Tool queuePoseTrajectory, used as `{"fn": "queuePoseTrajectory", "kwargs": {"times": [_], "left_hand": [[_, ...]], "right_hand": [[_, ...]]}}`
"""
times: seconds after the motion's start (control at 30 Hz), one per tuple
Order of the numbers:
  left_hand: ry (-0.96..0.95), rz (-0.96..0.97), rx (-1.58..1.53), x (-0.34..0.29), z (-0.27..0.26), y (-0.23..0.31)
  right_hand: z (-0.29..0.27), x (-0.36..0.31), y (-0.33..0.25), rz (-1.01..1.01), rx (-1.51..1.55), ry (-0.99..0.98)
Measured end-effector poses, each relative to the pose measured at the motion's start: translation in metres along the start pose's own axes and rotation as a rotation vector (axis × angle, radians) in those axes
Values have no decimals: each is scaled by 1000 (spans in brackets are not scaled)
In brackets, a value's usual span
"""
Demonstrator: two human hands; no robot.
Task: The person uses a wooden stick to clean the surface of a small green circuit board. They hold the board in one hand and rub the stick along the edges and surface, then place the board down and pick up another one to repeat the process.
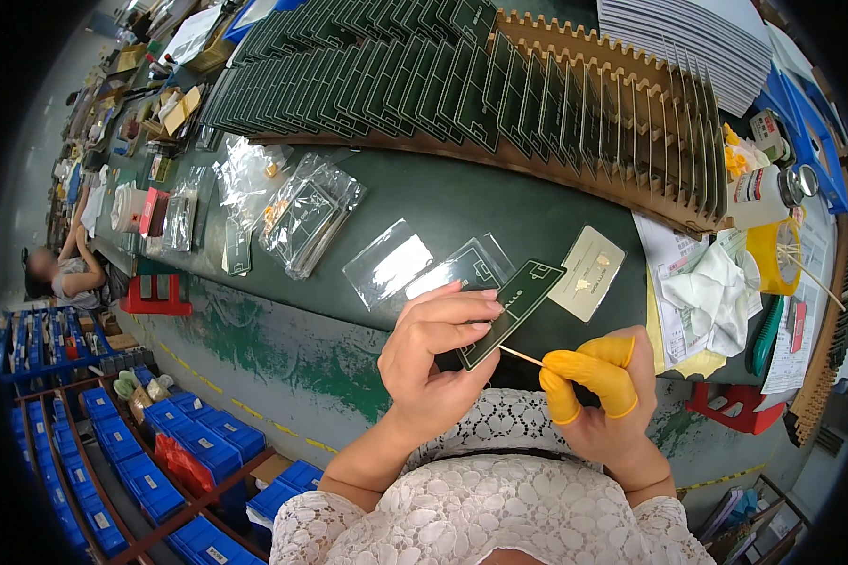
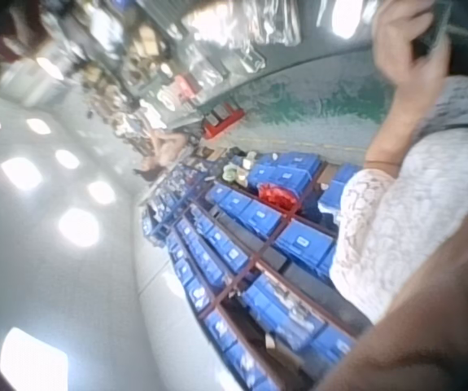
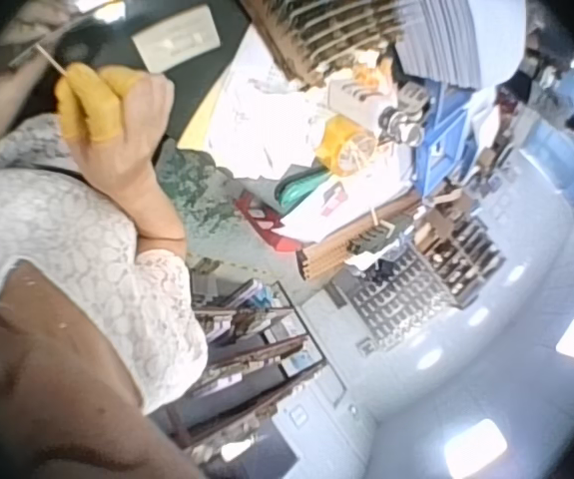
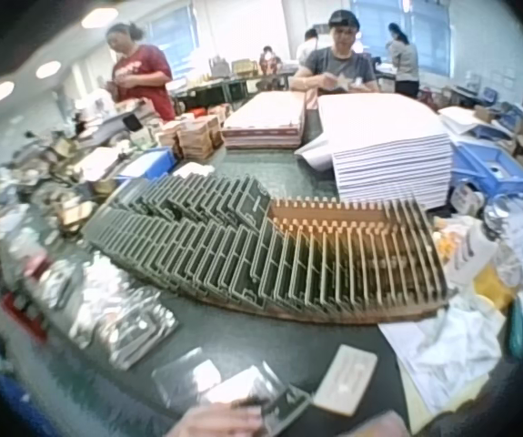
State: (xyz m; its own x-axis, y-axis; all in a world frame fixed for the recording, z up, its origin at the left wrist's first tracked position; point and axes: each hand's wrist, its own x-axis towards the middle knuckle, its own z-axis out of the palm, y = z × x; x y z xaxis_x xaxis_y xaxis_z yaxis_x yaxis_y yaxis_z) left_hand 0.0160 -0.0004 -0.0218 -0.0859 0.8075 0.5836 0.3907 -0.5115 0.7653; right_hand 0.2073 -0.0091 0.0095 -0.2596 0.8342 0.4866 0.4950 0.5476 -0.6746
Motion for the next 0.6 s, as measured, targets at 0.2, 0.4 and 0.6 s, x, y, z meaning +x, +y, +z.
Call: {"fn": "queuePoseTrajectory", "kwargs": {"times": [0.2, 0.4, 0.6], "left_hand": [[-8, -2, 1, 1, 0, 1], [0, -25, 0, 0, 0, 2], [69, -228, -162, 1, -1, 4]], "right_hand": [[0, 1, 1, -13, 3, 12], [-5, 2, 2, 3, -3, 55], [-11, -3, 10, 118, 15, 130]]}}
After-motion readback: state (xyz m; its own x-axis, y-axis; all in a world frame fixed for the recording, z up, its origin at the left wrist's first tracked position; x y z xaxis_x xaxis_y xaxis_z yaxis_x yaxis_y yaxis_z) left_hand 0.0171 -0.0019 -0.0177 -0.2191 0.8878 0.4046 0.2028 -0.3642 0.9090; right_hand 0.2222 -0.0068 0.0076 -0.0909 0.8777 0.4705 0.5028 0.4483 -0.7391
